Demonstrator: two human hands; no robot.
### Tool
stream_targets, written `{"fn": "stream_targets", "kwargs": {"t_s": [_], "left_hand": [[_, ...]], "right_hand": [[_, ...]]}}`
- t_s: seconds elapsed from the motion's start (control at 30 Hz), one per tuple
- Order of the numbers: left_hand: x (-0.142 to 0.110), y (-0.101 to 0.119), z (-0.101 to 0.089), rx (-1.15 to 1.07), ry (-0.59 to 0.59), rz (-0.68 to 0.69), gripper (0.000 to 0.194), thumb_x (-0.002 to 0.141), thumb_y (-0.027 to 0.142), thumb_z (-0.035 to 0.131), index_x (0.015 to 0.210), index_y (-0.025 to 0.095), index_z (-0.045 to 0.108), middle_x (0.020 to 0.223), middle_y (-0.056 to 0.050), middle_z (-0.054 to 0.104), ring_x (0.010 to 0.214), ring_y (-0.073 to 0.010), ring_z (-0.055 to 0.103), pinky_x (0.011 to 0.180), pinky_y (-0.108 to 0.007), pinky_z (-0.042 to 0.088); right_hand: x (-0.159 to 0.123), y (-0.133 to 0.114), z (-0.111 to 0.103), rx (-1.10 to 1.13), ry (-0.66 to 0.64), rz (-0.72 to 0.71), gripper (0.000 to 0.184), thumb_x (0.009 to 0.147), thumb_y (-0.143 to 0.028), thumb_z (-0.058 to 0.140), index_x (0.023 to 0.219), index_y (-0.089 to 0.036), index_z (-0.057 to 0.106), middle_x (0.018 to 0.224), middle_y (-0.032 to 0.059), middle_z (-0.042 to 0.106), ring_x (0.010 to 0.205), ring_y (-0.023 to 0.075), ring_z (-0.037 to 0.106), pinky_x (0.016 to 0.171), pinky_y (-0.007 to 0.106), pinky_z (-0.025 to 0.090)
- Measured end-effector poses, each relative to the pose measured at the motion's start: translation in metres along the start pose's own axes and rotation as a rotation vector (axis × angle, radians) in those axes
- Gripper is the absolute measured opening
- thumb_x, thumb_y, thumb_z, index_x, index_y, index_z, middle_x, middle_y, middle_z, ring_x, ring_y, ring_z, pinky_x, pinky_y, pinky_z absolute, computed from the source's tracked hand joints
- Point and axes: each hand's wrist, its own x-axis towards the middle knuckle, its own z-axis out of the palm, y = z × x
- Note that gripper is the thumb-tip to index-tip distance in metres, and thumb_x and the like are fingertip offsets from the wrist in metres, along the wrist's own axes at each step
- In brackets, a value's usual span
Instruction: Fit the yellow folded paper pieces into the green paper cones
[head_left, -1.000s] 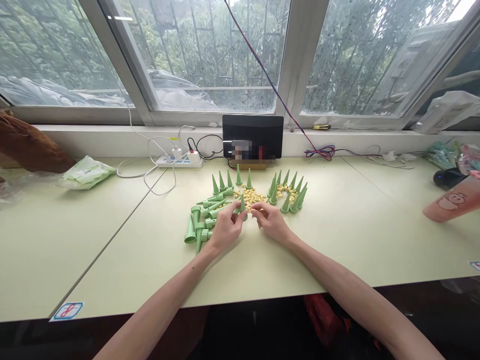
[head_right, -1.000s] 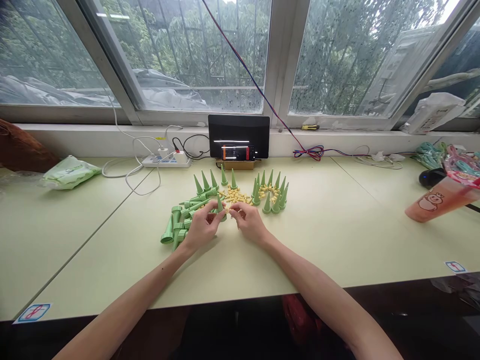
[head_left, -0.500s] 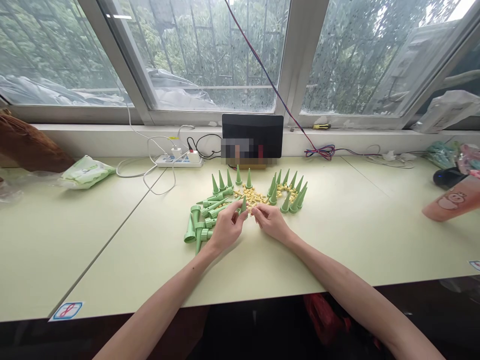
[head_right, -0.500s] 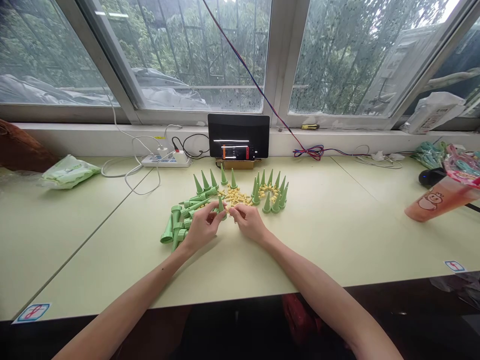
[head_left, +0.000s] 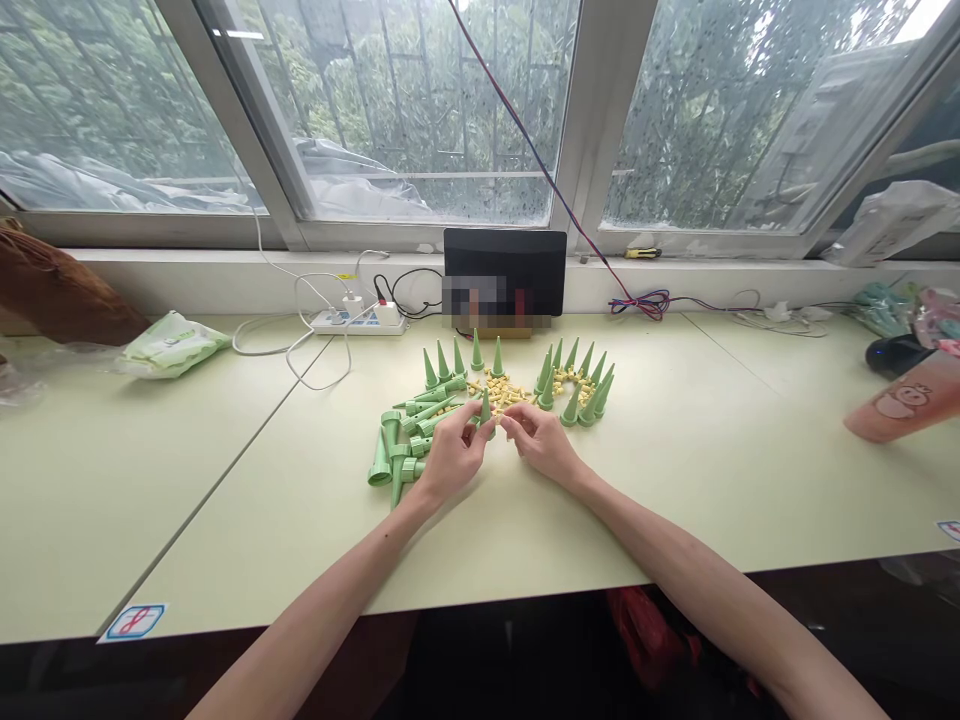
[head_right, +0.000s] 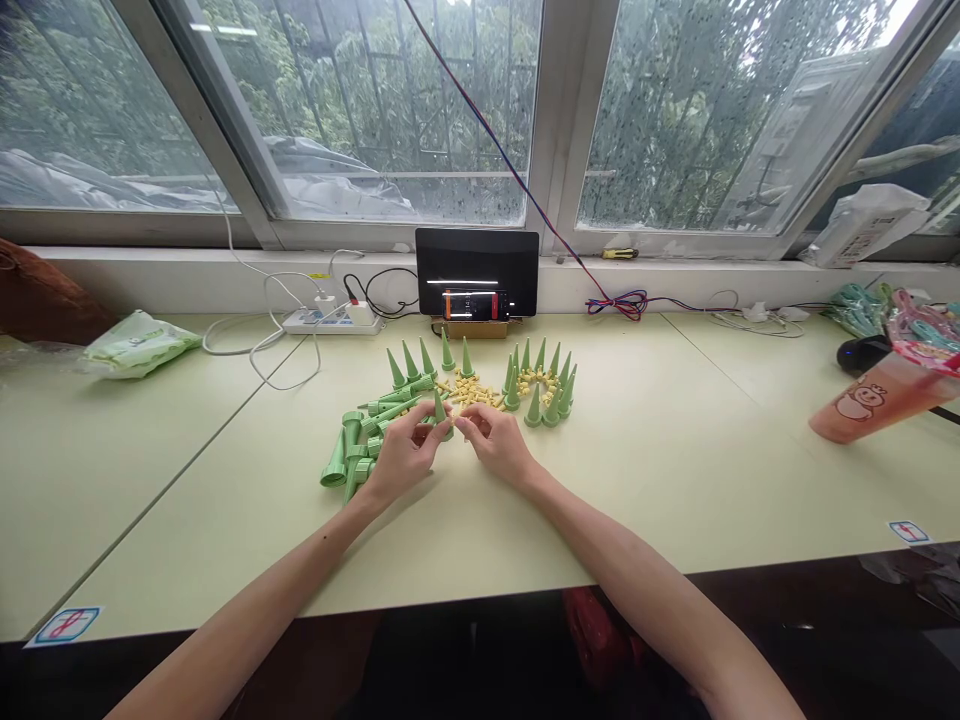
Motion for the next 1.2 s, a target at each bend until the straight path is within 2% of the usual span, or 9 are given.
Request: {"fn": "stream_targets", "kwargs": {"t_s": [0.1, 0.23, 0.43, 0.6, 0.7, 0.9, 1.2], "left_hand": [[0.0004, -0.0013, 0.0002, -0.002, 0.015, -0.012, 0.016, 0.093, 0.035, 0.055, 0.098, 0.019, 0.059, 0.073, 0.002, 0.054, 0.046, -0.006, 0.035, 0.043, -0.021, 0.028], [0.0, -0.0014, -0.0006, 0.015, 0.011, -0.006, 0.016, 0.093, 0.034, 0.056, 0.097, 0.019, 0.06, 0.074, 0.002, 0.055, 0.046, -0.006, 0.036, 0.044, -0.022, 0.029], [-0.0004, -0.0005, -0.0005, 0.034, 0.006, 0.012, 0.016, 0.093, 0.034, 0.055, 0.097, 0.019, 0.06, 0.07, 0.003, 0.053, 0.046, -0.007, 0.037, 0.044, -0.022, 0.029], [0.0003, 0.0008, 0.0005, 0.014, 0.025, -0.017, 0.016, 0.093, 0.034, 0.056, 0.096, 0.019, 0.06, 0.066, 0.004, 0.05, 0.045, -0.0067, 0.035, 0.043, -0.022, 0.027], [0.0004, 0.0009, 0.0006, 0.016, 0.027, -0.022, 0.015, 0.092, 0.034, 0.056, 0.095, 0.019, 0.059, 0.065, 0.004, 0.05, 0.044, -0.0068, 0.035, 0.043, -0.022, 0.027], [-0.0005, -0.001, 0.0, 0.064, 0.008, 0.015, 0.015, 0.093, 0.033, 0.055, 0.098, 0.019, 0.06, 0.069, 0.004, 0.052, 0.046, -0.0072, 0.036, 0.045, -0.022, 0.029], [-0.0014, -0.0017, -0.0004, 0.07, -0.008, 0.031, 0.015, 0.093, 0.032, 0.055, 0.1, 0.019, 0.061, 0.062, 0.005, 0.046, 0.047, -0.0081, 0.033, 0.047, -0.023, 0.027]], "right_hand": [[-0.0009, -0.0028, -0.0003, 0.054, 0.013, -0.021, 0.03, 0.091, -0.047, 0.06, 0.099, -0.018, 0.061, 0.075, 0.0011, 0.061, 0.052, 0.0116, 0.05, 0.051, 0.026, 0.043], [-0.0005, -0.0043, -0.0005, 0.058, -0.005, -0.037, 0.029, 0.091, -0.047, 0.059, 0.093, -0.018, 0.06, 0.072, 0.0014, 0.06, 0.052, 0.012, 0.05, 0.051, 0.026, 0.044], [0.0006, -0.0039, -0.0009, 0.014, -0.019, -0.013, 0.037, 0.094, -0.051, 0.051, 0.08, -0.019, 0.061, 0.062, -0.0003, 0.057, 0.051, 0.0121, 0.049, 0.052, 0.026, 0.044], [-0.0002, -0.0025, -0.0002, 0.042, -0.012, -0.01, 0.032, 0.091, -0.049, 0.058, 0.097, -0.018, 0.063, 0.074, 0.0017, 0.062, 0.051, 0.0115, 0.05, 0.05, 0.026, 0.044], [-0.0003, -0.0026, 0.0002, 0.051, -0.013, -0.015, 0.031, 0.091, -0.049, 0.057, 0.096, -0.019, 0.062, 0.076, 0.0023, 0.061, 0.052, 0.0117, 0.05, 0.05, 0.027, 0.044], [0.0002, -0.0021, -0.0003, 0.037, -0.024, -0.01, 0.03, 0.093, -0.048, 0.054, 0.088, -0.018, 0.06, 0.067, 0.0005, 0.058, 0.054, 0.0127, 0.051, 0.052, 0.026, 0.044], [0.0005, 0.002, -0.0002, -0.018, -0.025, -0.005, 0.035, 0.095, -0.049, 0.05, 0.078, -0.019, 0.058, 0.054, -0.0029, 0.049, 0.05, 0.0128, 0.043, 0.05, 0.026, 0.037]]}}
